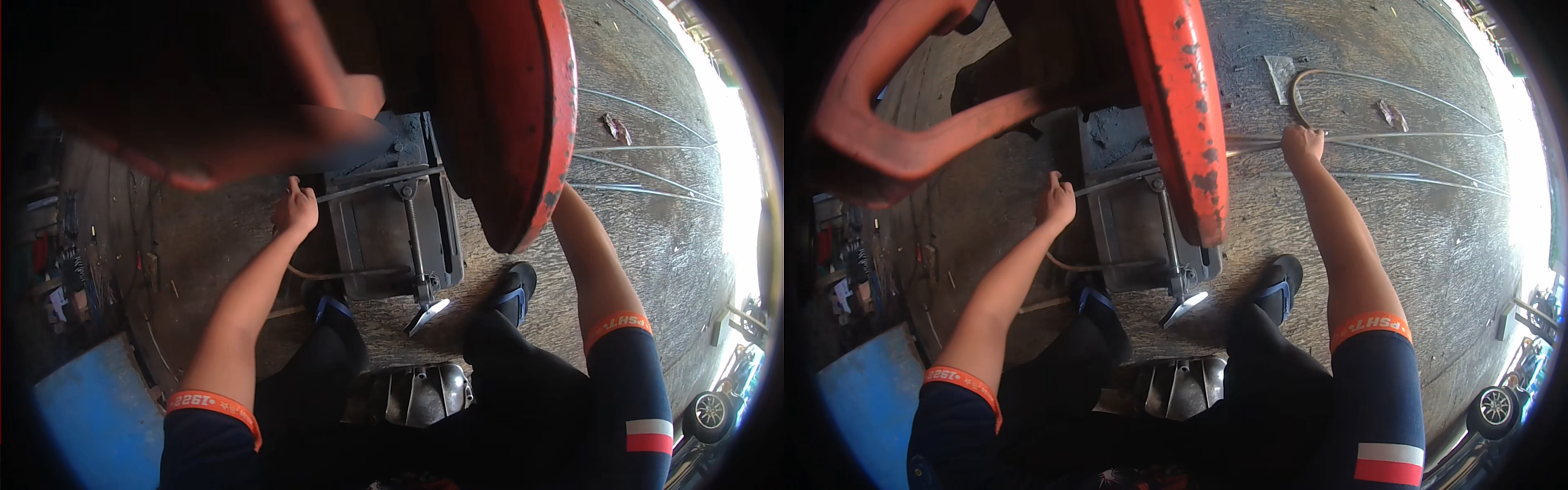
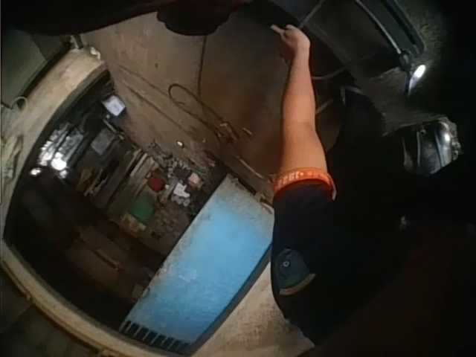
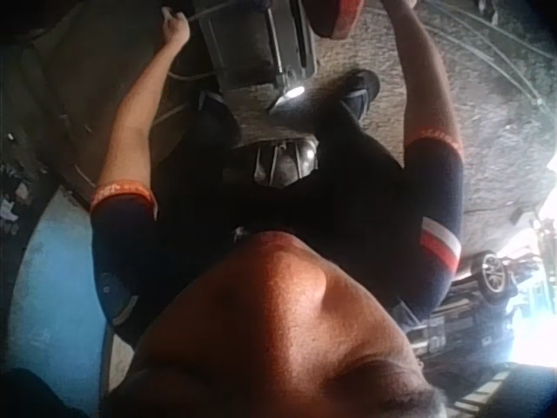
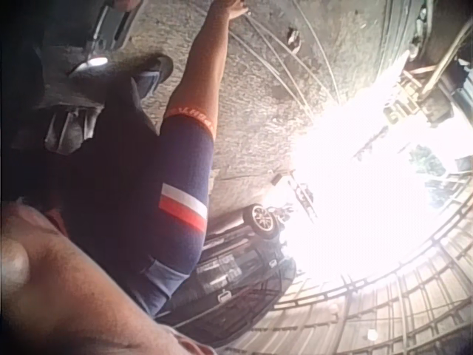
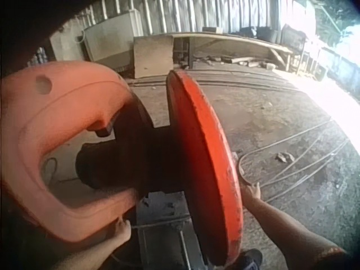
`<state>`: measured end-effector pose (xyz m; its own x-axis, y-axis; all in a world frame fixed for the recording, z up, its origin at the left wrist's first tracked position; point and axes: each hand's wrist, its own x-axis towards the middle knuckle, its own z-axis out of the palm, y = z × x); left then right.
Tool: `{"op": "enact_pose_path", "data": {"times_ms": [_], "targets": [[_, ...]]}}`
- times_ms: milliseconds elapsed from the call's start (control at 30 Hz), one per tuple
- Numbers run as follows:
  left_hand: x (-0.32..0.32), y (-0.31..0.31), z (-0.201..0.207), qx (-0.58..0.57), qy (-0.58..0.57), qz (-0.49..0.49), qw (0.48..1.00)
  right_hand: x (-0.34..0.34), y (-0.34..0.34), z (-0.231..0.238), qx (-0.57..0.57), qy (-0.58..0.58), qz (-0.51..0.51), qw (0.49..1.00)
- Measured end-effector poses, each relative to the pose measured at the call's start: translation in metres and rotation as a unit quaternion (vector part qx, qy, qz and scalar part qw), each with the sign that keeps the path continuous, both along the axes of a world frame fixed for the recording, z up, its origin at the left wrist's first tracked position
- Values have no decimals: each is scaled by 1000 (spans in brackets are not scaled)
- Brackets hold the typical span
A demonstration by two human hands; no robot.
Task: The recorder secures a metal rod in a vice and cuts it using a chop saw.
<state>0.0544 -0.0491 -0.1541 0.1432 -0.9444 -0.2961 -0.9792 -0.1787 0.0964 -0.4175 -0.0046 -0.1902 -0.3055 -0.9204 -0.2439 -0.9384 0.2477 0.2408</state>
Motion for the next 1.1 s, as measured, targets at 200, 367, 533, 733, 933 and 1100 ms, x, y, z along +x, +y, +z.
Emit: {"op": "enact_pose_path", "data": {"times_ms": [200,367,533,733,933,1100], "targets": [[5,6,-13,30,-26,-77,996,12,-8,-3,49,77,-5,996],[6,5,-21,11,-15,-12,1000,38,13,23,47,5,30,998],[12,5,-37,-33,11,-30,999,96,56,23,22,-154,131,979],[12,4,-37,-11,6,-12,1000,142,122,48,-41,-293,-174,939],[13,4,-36,-22,5,-25,999,228,280,49,-75,-261,-166,948],[10,10,-32,-41,0,-3,999,274,294,40,-116,-343,-93,927]]}}
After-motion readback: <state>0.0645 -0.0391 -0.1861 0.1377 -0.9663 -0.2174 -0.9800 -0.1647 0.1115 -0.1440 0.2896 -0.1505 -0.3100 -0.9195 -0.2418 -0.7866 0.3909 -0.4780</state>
